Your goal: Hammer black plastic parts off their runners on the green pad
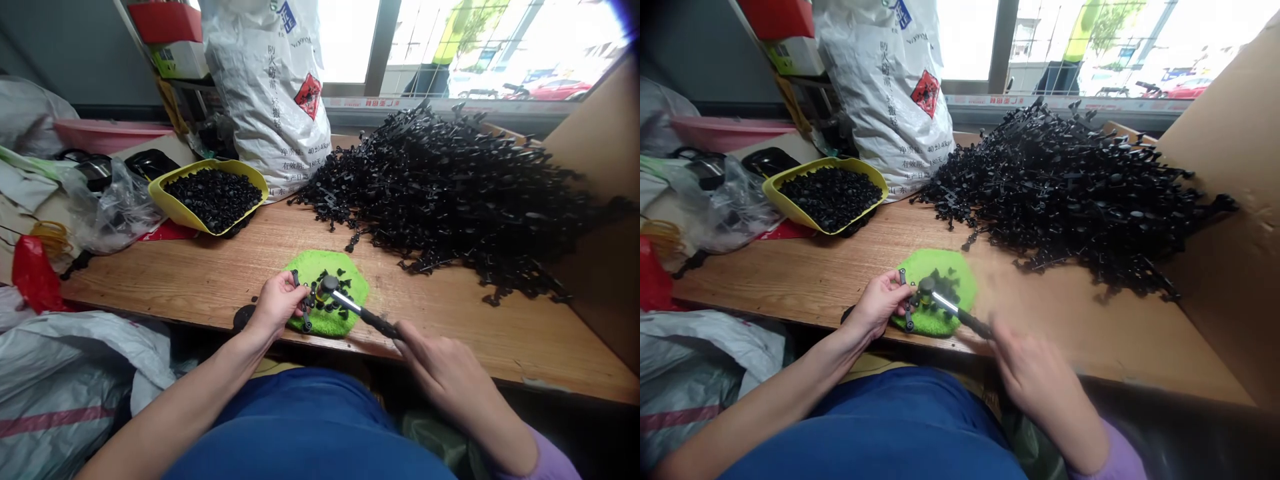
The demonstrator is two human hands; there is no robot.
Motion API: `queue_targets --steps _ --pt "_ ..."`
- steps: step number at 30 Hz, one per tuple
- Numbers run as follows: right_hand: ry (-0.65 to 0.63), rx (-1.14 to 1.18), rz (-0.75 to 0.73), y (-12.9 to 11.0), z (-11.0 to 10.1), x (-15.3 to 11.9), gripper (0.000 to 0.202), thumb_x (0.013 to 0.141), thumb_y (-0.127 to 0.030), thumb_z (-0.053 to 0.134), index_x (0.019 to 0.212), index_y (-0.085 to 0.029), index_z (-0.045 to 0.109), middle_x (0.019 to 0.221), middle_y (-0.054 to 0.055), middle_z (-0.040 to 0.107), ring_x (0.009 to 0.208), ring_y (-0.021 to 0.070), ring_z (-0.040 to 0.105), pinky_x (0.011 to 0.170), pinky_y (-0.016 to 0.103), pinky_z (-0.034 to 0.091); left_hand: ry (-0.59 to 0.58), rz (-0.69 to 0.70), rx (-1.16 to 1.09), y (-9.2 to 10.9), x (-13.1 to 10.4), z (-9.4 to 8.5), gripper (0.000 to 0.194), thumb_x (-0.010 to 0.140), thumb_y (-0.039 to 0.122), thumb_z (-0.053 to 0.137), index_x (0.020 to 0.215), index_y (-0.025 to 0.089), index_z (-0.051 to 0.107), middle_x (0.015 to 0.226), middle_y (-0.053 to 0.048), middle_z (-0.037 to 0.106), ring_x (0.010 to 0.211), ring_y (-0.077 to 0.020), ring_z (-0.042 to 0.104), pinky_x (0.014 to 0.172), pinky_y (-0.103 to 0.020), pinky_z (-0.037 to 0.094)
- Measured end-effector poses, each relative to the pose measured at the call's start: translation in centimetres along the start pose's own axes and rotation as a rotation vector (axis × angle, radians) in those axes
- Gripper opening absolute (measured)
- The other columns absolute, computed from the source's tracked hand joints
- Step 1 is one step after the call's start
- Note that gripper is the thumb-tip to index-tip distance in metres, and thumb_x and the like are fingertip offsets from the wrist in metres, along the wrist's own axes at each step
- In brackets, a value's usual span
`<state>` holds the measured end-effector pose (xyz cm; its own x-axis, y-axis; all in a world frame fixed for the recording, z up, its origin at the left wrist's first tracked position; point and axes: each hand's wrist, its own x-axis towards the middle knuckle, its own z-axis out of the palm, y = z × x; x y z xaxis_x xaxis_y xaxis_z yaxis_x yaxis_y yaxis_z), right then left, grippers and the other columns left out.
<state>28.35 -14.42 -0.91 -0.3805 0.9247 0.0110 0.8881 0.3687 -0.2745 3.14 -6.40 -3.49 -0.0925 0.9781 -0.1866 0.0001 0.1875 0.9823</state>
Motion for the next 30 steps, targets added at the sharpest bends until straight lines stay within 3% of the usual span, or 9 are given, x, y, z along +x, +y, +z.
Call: queue_targets --steps 3,7,14,18,20,24,28,30 --pt "0.045 0.051 -0.026 0.0 0.3 0.1 0.023 0.093 -0.032 0.027 0.101 -0.021 0.046 0.058 0.001 0.055 0.047 0.0181 0.052 0.045 0.026 0.029 -0.007 0.011 -0.01 -0.1 0.0 0.0 0.025 0.062 0.025 0.068 0.066 0.016 0.046 0.047 0.004 0.053 0.037 -0.0104 0.053 0.03 -0.014 0.032" --pt "-0.021 0.026 0.017 -0.3 0.3 0.4 0.023 0.093 -0.032 0.029 0.095 -0.022 0.049 0.054 -0.001 0.052 0.045 0.0186 0.05 0.043 0.026 0.025 -0.019 -0.02 -0.023 0.1 0.0 0.0 0.029 0.06 0.026 0.07 0.065 0.016 0.044 0.045 0.004 0.052 0.037 -0.0112 0.054 0.029 -0.013 0.028" --pt "0.123 0.691 0.083 0.9 0.5 -0.4 0.029 0.093 -0.037 0.031 0.09 -0.02 0.055 0.069 0.001 0.057 0.063 0.0167 0.053 0.06 0.027 0.039 -0.097 -0.07 -0.169 0.2 -0.4 -2.0 0.029 0.064 0.026 0.071 0.075 0.014 0.048 0.06 0.002 0.058 0.044 -0.0068 0.056 0.03 -0.01 0.021" --pt "0.102 0.941 0.194 2.0 2.3 -1.1 0.034 0.09 -0.041 0.035 0.078 -0.017 0.056 0.049 -0.003 0.045 0.042 0.0124 0.043 0.043 0.026 0.032 -0.08 -0.105 -0.178 0.8 -0.5 -3.1 0.026 0.063 0.025 0.072 0.073 0.012 0.051 0.061 0.001 0.058 0.041 -0.0038 0.052 0.031 -0.01 0.021" --pt "0.094 0.941 0.218 2.4 2.9 -1.2 0.034 0.089 -0.043 0.038 0.076 -0.018 0.056 0.051 -0.002 0.049 0.044 0.0135 0.046 0.044 0.026 0.034 -0.121 -0.111 -0.161 1.3 -0.5 -2.9 0.026 0.063 0.025 0.072 0.074 0.012 0.053 0.062 0.0 0.059 0.041 -0.0033 0.05 0.031 -0.01 0.022" --pt "0.154 0.784 0.186 2.6 3.3 -1.1 0.031 0.088 -0.043 0.04 0.084 -0.02 0.059 0.075 0.005 0.061 0.073 0.0216 0.055 0.066 0.032 0.043 -0.224 -0.125 -0.123 1.9 -0.1 -1.9 0.023 0.063 0.024 0.073 0.074 0.012 0.056 0.06 0.0 0.059 0.043 -0.0042 0.05 0.037 -0.012 0.034" --pt "0.127 0.758 0.173 2.5 3.4 -1.0 0.032 0.089 -0.042 0.039 0.085 -0.02 0.062 0.078 0.005 0.063 0.076 0.0232 0.056 0.072 0.035 0.044 -0.256 -0.161 -0.071 2.3 0.6 -0.9 0.019 0.063 0.022 0.071 0.07 0.011 0.058 0.059 0.001 0.057 0.043 -0.0039 0.049 0.041 -0.013 0.039" --pt "0.188 0.763 0.189 2.5 3.5 -1.0 0.031 0.088 -0.041 0.042 0.091 -0.02 0.064 0.08 0.006 0.064 0.077 0.0234 0.057 0.071 0.035 0.045 -0.254 -0.18 -0.048 2.5 0.9 -0.5 0.017 0.064 0.021 0.07 0.068 0.011 0.057 0.057 0.001 0.057 0.04 -0.0034 0.047 0.038 -0.013 0.036"
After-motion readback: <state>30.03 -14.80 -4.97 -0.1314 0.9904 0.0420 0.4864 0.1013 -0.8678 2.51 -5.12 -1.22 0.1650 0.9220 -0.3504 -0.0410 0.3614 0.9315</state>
